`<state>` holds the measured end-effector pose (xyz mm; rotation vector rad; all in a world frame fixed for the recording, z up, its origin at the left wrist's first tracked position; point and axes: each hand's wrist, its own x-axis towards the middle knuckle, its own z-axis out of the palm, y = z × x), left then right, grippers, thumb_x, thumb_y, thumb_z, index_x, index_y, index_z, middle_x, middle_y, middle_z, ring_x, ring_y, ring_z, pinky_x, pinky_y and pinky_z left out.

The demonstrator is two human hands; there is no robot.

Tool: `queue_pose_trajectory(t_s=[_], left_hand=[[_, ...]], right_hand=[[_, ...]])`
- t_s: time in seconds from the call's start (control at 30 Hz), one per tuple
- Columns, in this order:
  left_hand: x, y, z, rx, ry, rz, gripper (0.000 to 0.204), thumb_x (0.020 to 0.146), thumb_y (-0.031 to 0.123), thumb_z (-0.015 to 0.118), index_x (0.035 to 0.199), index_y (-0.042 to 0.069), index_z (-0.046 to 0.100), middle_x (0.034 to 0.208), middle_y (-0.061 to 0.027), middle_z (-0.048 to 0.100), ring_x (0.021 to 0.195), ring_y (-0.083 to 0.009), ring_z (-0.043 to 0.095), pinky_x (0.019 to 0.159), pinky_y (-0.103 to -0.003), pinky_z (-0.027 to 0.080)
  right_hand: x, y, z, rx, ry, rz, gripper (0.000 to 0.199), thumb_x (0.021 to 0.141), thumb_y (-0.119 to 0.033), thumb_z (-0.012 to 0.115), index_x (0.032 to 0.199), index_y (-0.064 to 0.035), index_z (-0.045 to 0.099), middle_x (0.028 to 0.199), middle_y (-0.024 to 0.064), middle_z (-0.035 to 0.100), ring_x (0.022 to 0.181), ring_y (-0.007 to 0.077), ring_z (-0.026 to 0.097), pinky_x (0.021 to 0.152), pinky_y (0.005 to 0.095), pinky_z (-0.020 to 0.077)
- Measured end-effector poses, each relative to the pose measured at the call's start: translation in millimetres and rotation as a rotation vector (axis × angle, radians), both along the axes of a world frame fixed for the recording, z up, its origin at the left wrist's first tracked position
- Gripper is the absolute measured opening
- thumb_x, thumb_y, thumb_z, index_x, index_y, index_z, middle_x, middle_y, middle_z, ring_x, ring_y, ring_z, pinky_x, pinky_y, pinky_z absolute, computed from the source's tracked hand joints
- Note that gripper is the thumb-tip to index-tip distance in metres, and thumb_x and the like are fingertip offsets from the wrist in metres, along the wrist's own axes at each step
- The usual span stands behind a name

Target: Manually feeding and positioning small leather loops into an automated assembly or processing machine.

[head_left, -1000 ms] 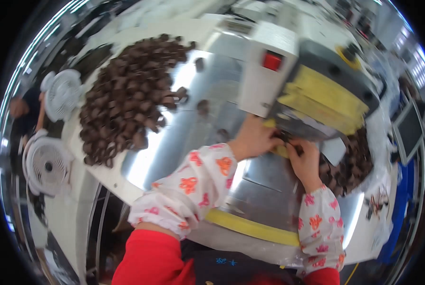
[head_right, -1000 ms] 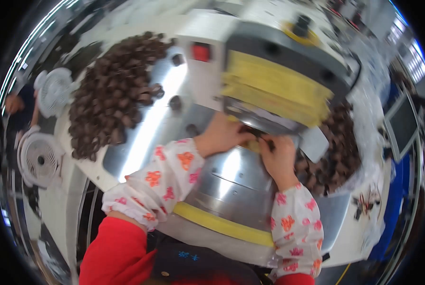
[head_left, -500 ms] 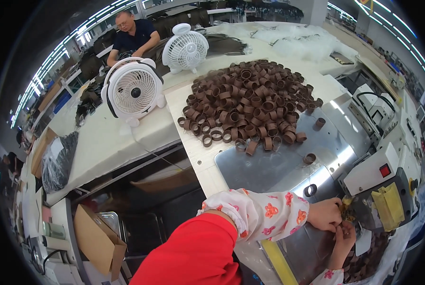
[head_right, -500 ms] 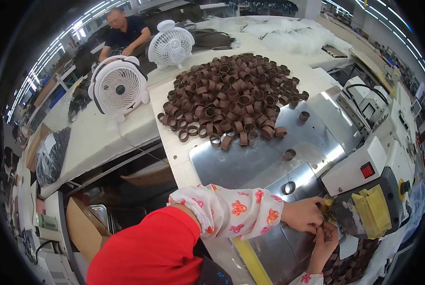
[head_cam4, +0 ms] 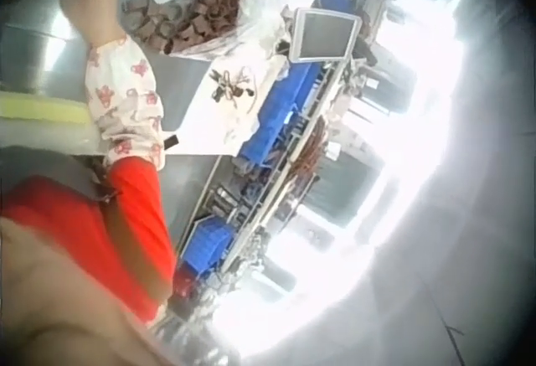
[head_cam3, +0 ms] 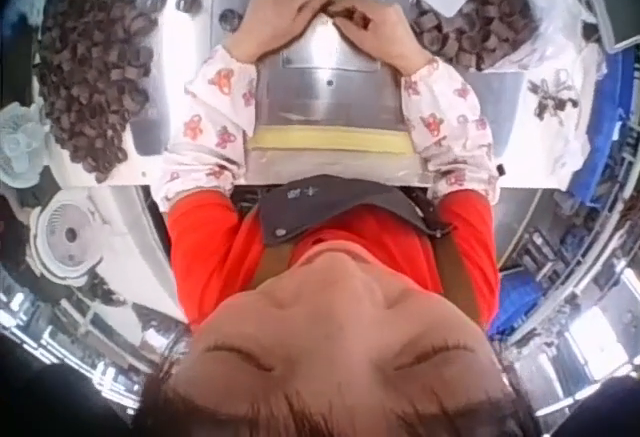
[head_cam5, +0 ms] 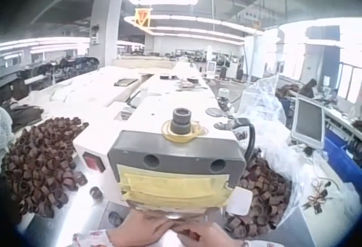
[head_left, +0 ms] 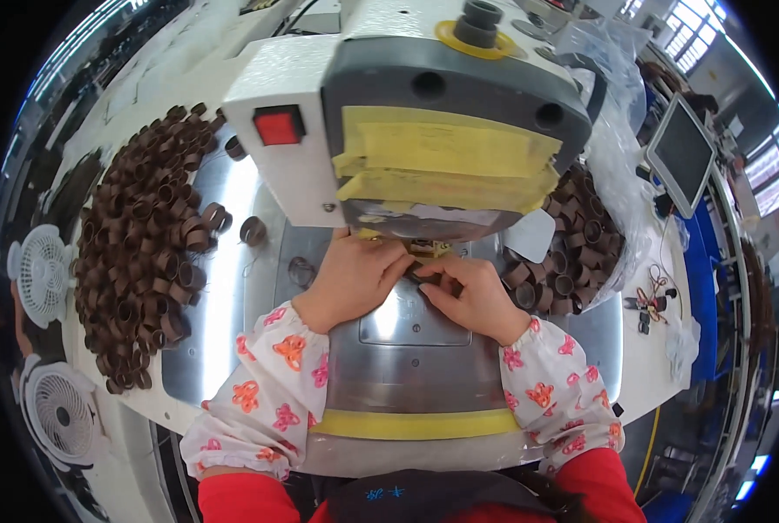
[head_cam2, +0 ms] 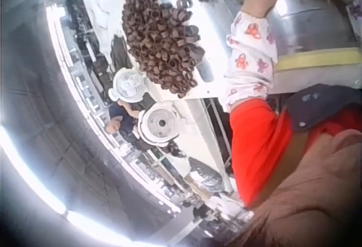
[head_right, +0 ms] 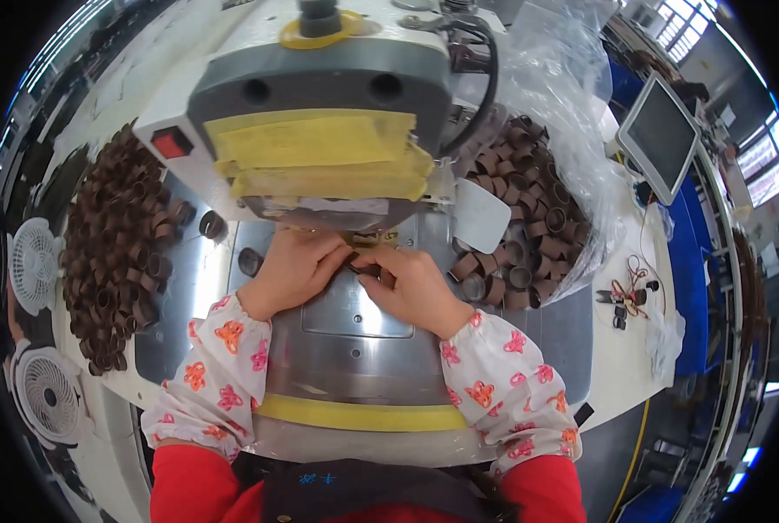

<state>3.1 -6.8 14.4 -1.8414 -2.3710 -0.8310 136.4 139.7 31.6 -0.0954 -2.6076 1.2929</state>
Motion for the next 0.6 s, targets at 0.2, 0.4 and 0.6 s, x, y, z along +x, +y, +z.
queue_pose_trajectory(t_s=[0.2,0.4,0.6], left_hand=[[12.7,-3.7,-0.7,0.093,-0.24,0.116,0.019,0.078,0.021,0.063,0.096,0.014,0.064,0.073,-0.0031,0.064,0.073,-0.02,0.059,0.082,-0.038,0.031],[8.6,-2.1,-9.6,0.121,-0.416,0.197,0.015,0.074,0.02,0.066,0.084,0.008,0.067,0.063,-0.0059,0.061,0.065,-0.0255,0.058,0.069,-0.038,0.039],[11.1,8.2,-1.3,-0.009,-0.278,0.282,0.015,0.073,0.02,0.066,0.077,0.005,0.067,0.067,-0.0102,0.062,0.064,-0.0307,0.057,0.062,-0.041,0.042]], right_hand=[[-1.1,3.1,-12.8,-0.013,0.227,-0.095,0.013,0.071,0.001,0.063,0.084,0.0011,0.061,0.079,0.0141,0.058,0.062,0.0268,0.06,0.055,0.0338,0.0477],[-10.4,3.6,-19.8,0.041,0.305,-0.087,0.009,0.071,0.003,0.06,0.08,0.0012,0.058,0.084,0.015,0.055,0.071,0.0323,0.058,0.061,0.0354,0.0481],[-19.4,7.2,-24.7,0.076,0.284,-0.109,0.008,0.073,0.002,0.058,0.081,0.0003,0.056,0.086,0.0161,0.053,0.073,0.0356,0.056,0.061,0.0382,0.0473]])
